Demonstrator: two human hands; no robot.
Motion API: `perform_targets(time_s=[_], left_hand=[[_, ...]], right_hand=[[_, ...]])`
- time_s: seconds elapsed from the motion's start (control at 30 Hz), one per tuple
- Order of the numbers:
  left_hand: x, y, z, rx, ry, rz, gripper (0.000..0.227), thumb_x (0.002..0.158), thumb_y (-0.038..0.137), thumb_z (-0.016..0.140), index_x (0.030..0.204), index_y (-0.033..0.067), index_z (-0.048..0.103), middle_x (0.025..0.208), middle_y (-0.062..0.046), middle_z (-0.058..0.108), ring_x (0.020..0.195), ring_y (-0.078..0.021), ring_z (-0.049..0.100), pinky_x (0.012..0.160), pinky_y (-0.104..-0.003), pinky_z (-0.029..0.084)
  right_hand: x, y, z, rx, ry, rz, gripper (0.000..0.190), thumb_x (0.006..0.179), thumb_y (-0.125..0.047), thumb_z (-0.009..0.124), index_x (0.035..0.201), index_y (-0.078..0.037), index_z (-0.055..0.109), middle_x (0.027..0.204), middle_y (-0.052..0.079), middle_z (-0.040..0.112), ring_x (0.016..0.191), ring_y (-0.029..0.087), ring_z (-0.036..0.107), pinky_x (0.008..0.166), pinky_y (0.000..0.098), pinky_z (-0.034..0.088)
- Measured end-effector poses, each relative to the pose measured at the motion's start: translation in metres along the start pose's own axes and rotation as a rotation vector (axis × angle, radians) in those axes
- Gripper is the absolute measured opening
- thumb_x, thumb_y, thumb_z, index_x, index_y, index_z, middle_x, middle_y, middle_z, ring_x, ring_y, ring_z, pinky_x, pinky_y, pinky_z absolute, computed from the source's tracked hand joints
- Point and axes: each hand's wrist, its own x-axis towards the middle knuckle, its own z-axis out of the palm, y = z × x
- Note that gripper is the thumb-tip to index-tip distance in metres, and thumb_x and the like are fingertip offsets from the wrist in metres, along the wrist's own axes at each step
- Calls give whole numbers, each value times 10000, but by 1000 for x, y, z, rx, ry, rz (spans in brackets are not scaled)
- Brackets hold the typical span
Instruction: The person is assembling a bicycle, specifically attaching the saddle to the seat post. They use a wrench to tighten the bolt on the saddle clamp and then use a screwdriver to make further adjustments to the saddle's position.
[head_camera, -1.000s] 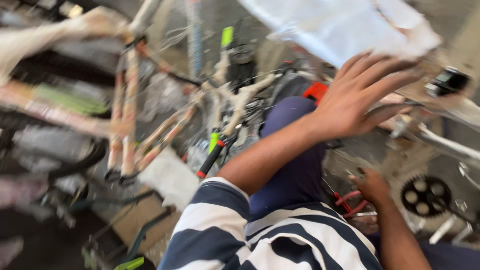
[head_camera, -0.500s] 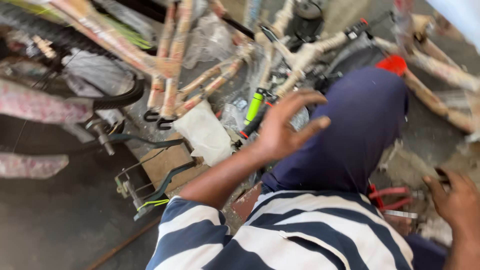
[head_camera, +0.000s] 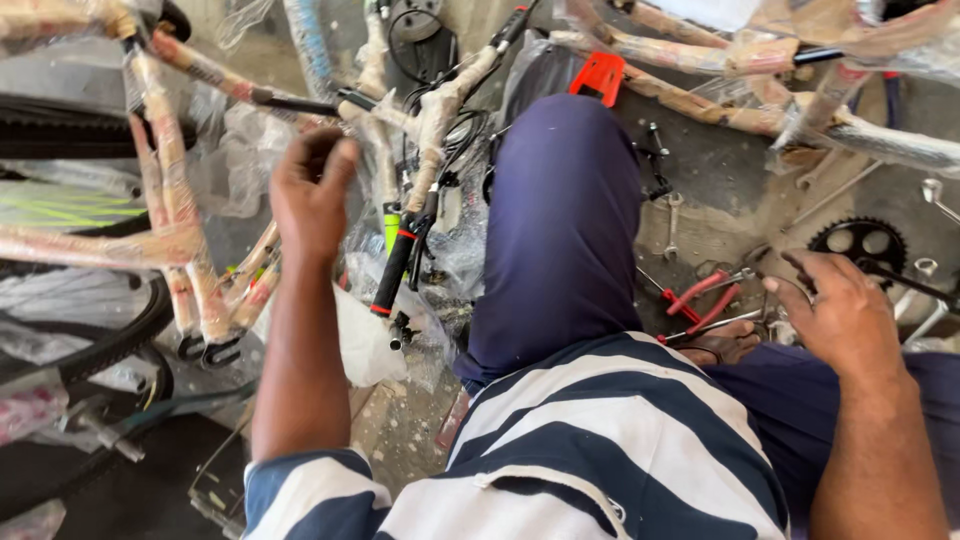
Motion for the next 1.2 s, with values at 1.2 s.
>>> perform_targets(time_s=[1.2], left_hand=[[-34, -191, 19, 322, -354, -280, 687, 816, 139, 843, 1400, 62, 488, 1216, -166, 683, 1034, -262, 693, 865, -368, 555]], right_hand=[[11, 27, 69, 81, -277, 103, 389, 873, -187, 719, 1244, -73, 690, 1186, 162, 705, 1089, 364, 687, 915, 456, 556]])
